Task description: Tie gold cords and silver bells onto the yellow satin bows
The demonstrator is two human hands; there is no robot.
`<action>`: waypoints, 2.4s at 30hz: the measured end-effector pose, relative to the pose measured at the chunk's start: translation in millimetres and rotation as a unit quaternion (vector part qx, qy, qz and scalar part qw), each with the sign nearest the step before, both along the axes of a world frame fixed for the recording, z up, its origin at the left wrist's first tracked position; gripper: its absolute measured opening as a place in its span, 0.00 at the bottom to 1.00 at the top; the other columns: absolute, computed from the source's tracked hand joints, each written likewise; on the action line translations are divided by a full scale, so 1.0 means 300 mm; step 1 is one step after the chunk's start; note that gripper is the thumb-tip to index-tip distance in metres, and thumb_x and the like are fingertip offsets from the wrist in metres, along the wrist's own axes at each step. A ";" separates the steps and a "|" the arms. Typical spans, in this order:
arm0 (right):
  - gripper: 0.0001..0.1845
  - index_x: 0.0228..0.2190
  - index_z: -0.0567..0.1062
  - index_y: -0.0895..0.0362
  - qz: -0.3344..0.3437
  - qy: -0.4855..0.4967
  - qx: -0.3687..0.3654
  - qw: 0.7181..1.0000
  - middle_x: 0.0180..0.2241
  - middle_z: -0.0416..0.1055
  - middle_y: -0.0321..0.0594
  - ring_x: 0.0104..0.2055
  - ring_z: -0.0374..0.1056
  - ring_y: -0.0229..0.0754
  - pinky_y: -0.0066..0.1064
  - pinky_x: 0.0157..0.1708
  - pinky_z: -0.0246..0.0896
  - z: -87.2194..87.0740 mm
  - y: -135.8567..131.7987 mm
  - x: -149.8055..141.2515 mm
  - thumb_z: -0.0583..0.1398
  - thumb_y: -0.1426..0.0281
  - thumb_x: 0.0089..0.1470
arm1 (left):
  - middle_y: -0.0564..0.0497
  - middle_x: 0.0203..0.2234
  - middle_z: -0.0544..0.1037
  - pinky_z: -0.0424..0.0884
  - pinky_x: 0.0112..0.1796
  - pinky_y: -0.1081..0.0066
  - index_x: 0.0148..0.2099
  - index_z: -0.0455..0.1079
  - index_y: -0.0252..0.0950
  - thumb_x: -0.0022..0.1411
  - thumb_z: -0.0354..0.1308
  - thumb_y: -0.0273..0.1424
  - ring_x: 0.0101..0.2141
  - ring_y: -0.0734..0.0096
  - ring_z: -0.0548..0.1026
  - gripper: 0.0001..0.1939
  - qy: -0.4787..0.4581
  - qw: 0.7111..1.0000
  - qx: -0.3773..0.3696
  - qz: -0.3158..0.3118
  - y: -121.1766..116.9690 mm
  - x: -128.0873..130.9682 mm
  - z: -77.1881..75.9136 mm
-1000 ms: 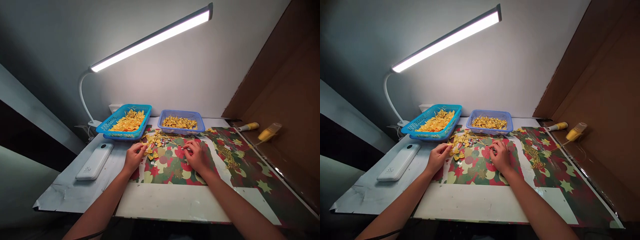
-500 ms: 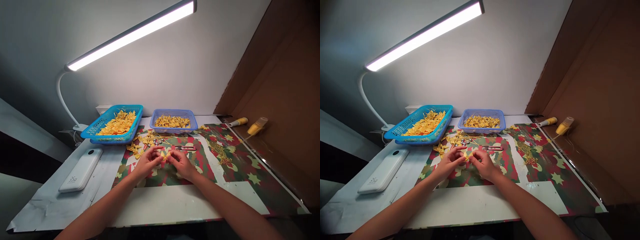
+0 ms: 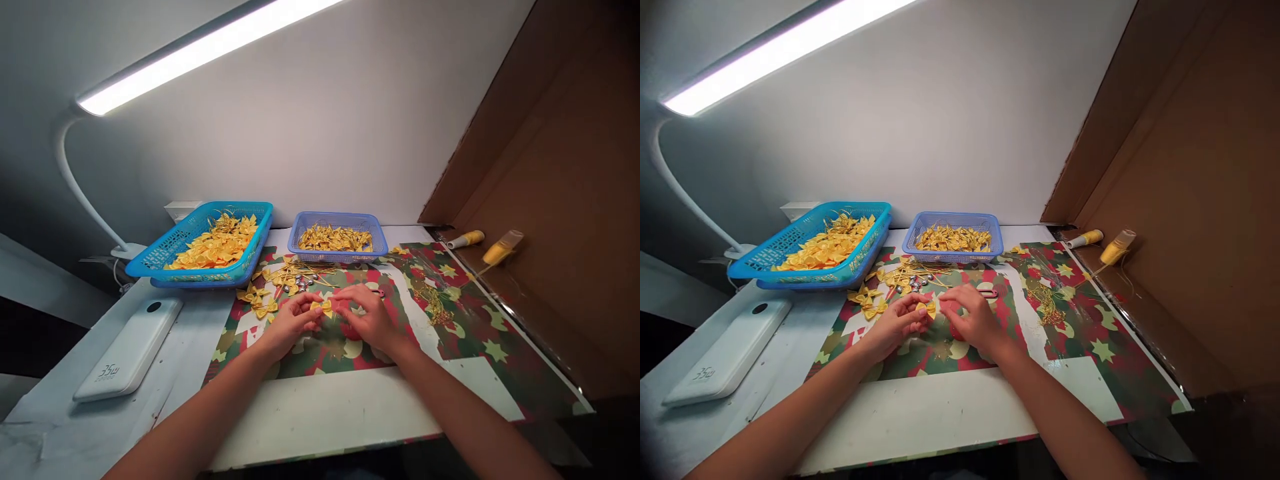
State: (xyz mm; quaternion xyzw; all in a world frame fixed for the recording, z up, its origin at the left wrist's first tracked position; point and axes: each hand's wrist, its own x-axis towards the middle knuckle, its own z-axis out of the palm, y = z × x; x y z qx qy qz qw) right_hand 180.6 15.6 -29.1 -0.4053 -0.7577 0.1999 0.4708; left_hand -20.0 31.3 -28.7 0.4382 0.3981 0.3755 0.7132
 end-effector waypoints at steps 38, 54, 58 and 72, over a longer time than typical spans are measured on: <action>0.10 0.36 0.79 0.55 -0.580 -0.403 -0.152 0.692 0.44 0.75 0.47 0.47 0.66 0.49 0.36 0.42 0.56 0.363 0.082 0.945 0.58 0.71 0.56 | 0.59 0.33 0.79 0.74 0.32 0.66 0.34 0.72 0.53 0.57 0.56 0.41 0.36 0.61 0.76 0.05 0.380 0.762 0.523 0.024 0.085 -0.059 -0.125; 0.13 0.35 0.79 0.58 -0.529 -0.492 -0.153 0.674 0.47 0.71 0.49 0.52 0.58 0.49 0.40 0.46 0.50 0.306 0.134 1.025 0.53 0.73 0.58 | 0.57 0.32 0.80 0.74 0.30 0.67 0.33 0.74 0.51 0.56 0.56 0.42 0.33 0.62 0.77 0.06 0.384 0.767 0.514 0.028 0.078 -0.055 -0.100; 0.14 0.33 0.79 0.58 -0.513 -0.498 -0.102 0.691 0.48 0.69 0.48 0.50 0.57 0.49 0.40 0.46 0.50 0.306 0.113 1.048 0.53 0.74 0.58 | 0.58 0.32 0.80 0.74 0.32 0.66 0.33 0.73 0.52 0.56 0.56 0.42 0.35 0.61 0.76 0.06 0.383 0.767 0.514 0.025 0.081 -0.059 -0.108; 0.11 0.25 0.75 0.54 -0.202 0.175 -0.062 0.962 0.36 0.71 0.38 0.37 0.67 0.39 0.34 0.39 0.63 0.397 0.042 0.517 0.63 0.59 0.47 | 0.50 0.38 0.79 0.70 0.43 0.60 0.40 0.76 0.46 0.56 0.59 0.43 0.42 0.57 0.74 0.12 0.322 0.798 0.498 0.113 0.018 0.004 0.049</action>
